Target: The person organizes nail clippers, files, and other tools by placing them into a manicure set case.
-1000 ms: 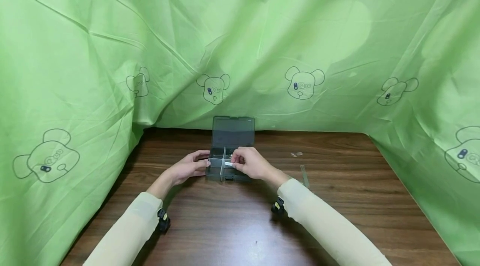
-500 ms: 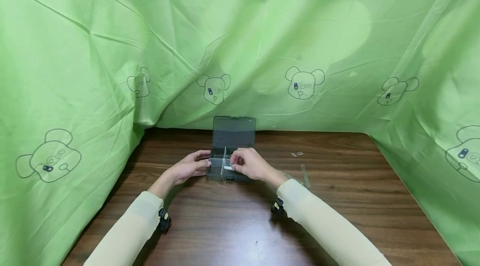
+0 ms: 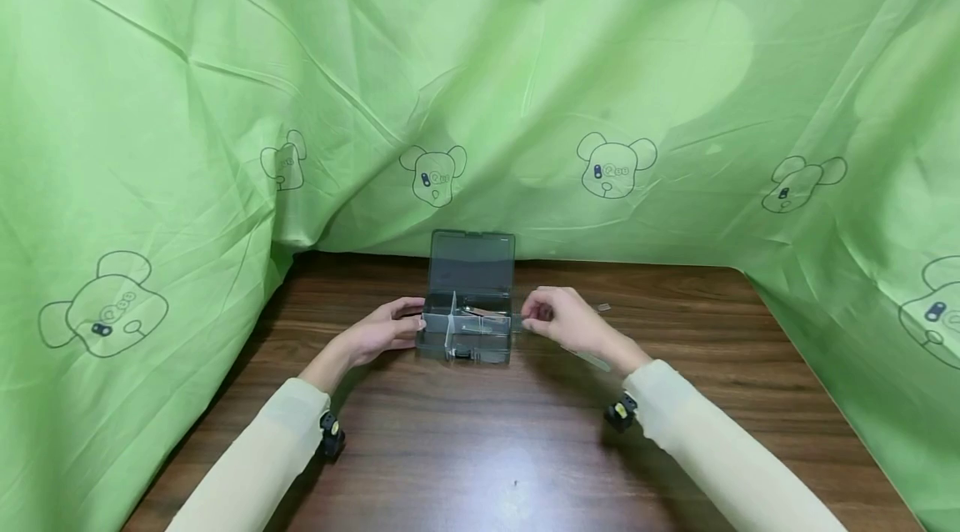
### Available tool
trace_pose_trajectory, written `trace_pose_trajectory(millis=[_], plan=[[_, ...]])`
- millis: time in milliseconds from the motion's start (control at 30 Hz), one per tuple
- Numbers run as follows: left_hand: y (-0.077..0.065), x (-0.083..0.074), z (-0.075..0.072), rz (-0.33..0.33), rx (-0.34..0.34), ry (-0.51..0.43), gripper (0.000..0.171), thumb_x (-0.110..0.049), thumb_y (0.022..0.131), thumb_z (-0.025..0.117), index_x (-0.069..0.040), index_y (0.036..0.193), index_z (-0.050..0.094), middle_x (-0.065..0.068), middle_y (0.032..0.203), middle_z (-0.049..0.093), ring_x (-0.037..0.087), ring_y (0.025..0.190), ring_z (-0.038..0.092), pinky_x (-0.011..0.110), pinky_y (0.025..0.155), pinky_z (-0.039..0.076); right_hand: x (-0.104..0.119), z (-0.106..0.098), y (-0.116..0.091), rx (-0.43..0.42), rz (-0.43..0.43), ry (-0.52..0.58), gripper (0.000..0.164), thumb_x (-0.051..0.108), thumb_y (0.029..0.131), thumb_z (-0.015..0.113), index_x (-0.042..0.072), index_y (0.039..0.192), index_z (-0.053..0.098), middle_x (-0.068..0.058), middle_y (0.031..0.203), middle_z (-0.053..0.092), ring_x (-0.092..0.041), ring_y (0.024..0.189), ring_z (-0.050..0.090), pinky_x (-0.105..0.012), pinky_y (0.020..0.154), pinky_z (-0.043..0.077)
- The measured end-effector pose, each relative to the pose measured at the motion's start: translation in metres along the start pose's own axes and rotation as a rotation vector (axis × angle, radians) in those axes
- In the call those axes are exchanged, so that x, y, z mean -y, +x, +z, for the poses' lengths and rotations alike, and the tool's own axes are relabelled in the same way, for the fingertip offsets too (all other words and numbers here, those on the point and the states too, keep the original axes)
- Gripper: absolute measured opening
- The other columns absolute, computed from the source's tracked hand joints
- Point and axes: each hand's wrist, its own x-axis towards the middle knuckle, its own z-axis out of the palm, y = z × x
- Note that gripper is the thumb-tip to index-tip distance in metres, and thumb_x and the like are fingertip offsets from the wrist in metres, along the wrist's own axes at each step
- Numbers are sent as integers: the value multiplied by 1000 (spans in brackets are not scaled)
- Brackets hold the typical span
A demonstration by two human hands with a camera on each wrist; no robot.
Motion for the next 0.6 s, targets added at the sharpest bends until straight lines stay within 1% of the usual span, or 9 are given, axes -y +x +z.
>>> trace_pose_trajectory(millis=[167,233,367,500,600], plan=[[0,-1,-1,1,6,-3,68,-15,108,64,-5,165,28,25,157,39,43,143,47,54,118,44,-31,-14,-27,-20,43,-37,11,6,91,83,10,96,75,8,86,68,-9,77,63,-27,70,58],[-1,-1,0,-2,6,-6,68,-15,108,64,-5,165,27,25,157,39,43,144,46,55,118,43,-42,-16,-38,-24,61,-62,12,5,90,83,11,94,74,8,84,67,-9,76,63,-27,69,57],[-1,-2,0,-2,9,-9,69,-16,108,64,-5,165,27,25,157,39,43,144,46,55,118,43,-63,-17,-58,-24,97,-98,12,4,89,84,10,94,74,9,82,66,-8,75,62,-26,68,56],[0,-1,0,0,11,-10,70,-17,108,64,-5,165,27,25,157,39,43,144,46,54,118,43,-74,-16,-73,-12,128,-110,13,6,88,85,9,94,74,8,80,65,-7,73,60,-25,66,54],[0,-1,-1,0,14,-10,69,-17,108,64,-5,165,27,25,157,39,43,144,46,54,118,43,-77,-16,-80,-8,138,-119,14,9,88,87,12,92,73,8,80,64,-7,72,59,-25,64,53]])
